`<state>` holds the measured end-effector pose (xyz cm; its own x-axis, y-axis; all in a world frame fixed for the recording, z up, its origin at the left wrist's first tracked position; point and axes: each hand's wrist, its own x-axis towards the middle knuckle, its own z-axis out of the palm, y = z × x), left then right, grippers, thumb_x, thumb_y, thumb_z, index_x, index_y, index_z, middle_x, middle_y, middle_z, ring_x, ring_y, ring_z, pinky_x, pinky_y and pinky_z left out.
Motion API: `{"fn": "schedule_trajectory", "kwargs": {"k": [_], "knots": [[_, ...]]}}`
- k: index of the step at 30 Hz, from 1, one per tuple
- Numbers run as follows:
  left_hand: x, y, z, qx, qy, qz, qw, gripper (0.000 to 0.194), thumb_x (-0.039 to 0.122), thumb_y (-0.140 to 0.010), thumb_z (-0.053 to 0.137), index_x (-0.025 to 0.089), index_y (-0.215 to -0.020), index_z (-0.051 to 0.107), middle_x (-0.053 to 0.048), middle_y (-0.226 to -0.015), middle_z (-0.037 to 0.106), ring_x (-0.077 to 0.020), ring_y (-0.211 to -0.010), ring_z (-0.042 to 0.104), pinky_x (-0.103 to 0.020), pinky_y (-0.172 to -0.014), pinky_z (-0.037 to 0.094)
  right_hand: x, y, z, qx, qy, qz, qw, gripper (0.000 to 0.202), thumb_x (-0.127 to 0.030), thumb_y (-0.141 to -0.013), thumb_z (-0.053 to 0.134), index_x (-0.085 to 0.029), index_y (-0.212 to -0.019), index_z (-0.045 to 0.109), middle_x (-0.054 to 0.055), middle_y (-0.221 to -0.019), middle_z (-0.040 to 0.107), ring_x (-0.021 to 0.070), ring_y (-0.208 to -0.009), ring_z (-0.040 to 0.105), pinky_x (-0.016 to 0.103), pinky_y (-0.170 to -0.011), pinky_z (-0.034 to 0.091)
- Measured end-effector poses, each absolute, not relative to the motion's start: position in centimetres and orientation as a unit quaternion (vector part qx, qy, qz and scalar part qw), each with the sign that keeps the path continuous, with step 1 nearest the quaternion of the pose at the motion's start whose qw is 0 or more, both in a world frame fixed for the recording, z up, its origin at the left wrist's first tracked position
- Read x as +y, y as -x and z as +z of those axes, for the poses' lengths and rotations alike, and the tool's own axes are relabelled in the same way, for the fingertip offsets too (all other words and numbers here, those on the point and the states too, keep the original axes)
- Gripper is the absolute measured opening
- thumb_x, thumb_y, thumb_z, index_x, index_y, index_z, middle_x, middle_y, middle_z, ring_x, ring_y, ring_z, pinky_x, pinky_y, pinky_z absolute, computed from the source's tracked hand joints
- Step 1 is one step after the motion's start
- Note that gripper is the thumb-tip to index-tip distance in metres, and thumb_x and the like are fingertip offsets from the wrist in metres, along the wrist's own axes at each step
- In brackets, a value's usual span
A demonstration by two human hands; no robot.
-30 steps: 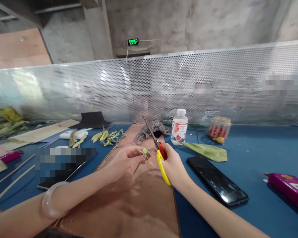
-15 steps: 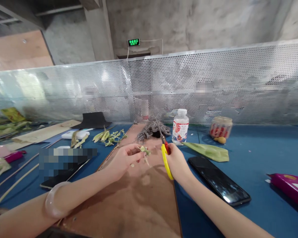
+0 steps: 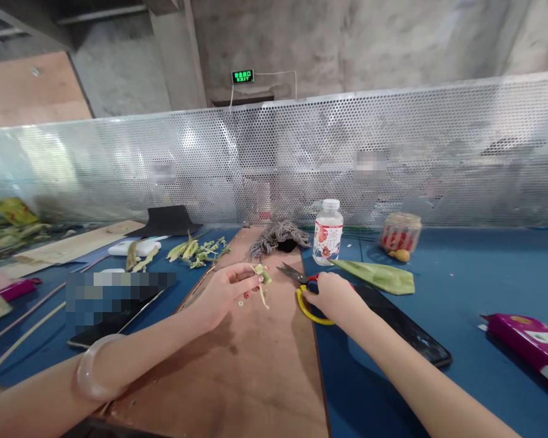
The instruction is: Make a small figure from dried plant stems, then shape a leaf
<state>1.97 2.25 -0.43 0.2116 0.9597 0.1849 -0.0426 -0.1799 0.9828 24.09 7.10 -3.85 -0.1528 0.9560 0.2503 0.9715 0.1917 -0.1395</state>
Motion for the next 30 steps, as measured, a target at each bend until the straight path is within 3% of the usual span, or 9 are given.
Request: {"fn": "schedule_trajectory", "kwargs": {"k": [3,5,8,12,18,24,30], "knots": [[2.5,-1.8,-0.7,0.382,-0.58,0.502,0.515,0.025,0.024,-0.072,0.069,0.019,-0.096,0.066,-0.006,-0.09,0.071,-0.0126,-0.068,0.059,-0.023,-0.052,0.033,6.3,-24.1,-3.1,-0.796,0.563,-0.058,0.216,0.019,-0.033,-0.081,0.058,-0.017,-0.074,0.066,0.015,-0.078,0.064,0.0298,-0.089,0.06,0.038,-0.075,0.045],[2.6,-1.7,-0.8,0.38,-0.581,0.507,0.511,0.027,0.024,-0.073,0.069,0.019,-0.098,0.062,-0.005,-0.089,0.071,-0.0123,-0.071,0.06,-0.021,-0.053,0.035,5.5,-23.8,-2.1,-0.829,0.471,-0.055,0.297,0.017,-0.03,-0.085,0.054,-0.018,-0.087,0.066,0.012,-0.085,0.064,0.0267,-0.092,0.059,0.038,-0.08,0.046],[2.3,-1.6,-0.8,0.378,-0.592,0.499,0.506,0.024,0.025,-0.074,0.068,0.019,-0.096,0.058,-0.003,-0.083,0.069,-0.0095,-0.066,0.057,-0.02,-0.053,0.036,4.1,-22.8,-0.9,-0.85,0.364,0.002,0.38,0.027,-0.037,-0.088,0.053,-0.021,-0.109,0.057,0.008,-0.099,0.061,0.0187,-0.085,0.06,0.033,-0.077,0.051],[1.9,-1.8,-0.5,0.376,-0.609,0.486,0.501,0.021,0.024,-0.076,0.066,0.019,-0.094,0.057,0.001,-0.076,0.066,-0.0058,-0.059,0.051,-0.018,-0.053,0.035,3.1,-21.7,-0.8,-0.849,0.269,0.035,0.454,0.031,-0.031,-0.081,0.064,-0.022,-0.11,0.055,0.006,-0.093,0.061,0.016,-0.076,0.06,0.031,-0.068,0.055],[1.8,-1.9,-0.5,0.36,-0.623,0.481,0.501,0.022,0.025,-0.077,0.067,0.019,-0.095,0.056,0.001,-0.079,0.065,-0.006,-0.062,0.051,-0.018,-0.055,0.035,3.8,-21.4,-1.9,-0.858,0.175,-0.058,0.479,0.018,-0.016,-0.085,0.058,-0.021,-0.103,0.058,0.008,-0.097,0.062,0.0168,-0.088,0.061,0.032,-0.077,0.055],[1.6,-1.8,-0.4,0.356,-0.628,0.484,0.495,0.02,0.024,-0.076,0.067,0.018,-0.091,0.055,0.002,-0.076,0.064,-0.0062,-0.062,0.051,-0.018,-0.056,0.036,3.8,-21.5,-2.4,-0.859,0.177,-0.078,0.474,0.02,-0.014,-0.086,0.055,-0.019,-0.105,0.059,0.009,-0.097,0.062,0.0174,-0.09,0.062,0.032,-0.077,0.055],[1.6,-1.9,-0.2,0.339,-0.639,0.48,0.497,0.031,0.024,-0.077,0.066,0.02,-0.106,0.056,-0.002,-0.085,0.068,-0.0109,-0.074,0.059,-0.021,-0.062,0.04,3.7,-21.4,-2.6,-0.859,0.177,-0.073,0.475,0.021,-0.015,-0.087,0.054,-0.019,-0.106,0.06,0.01,-0.098,0.064,0.0171,-0.089,0.062,0.031,-0.077,0.055]]}}
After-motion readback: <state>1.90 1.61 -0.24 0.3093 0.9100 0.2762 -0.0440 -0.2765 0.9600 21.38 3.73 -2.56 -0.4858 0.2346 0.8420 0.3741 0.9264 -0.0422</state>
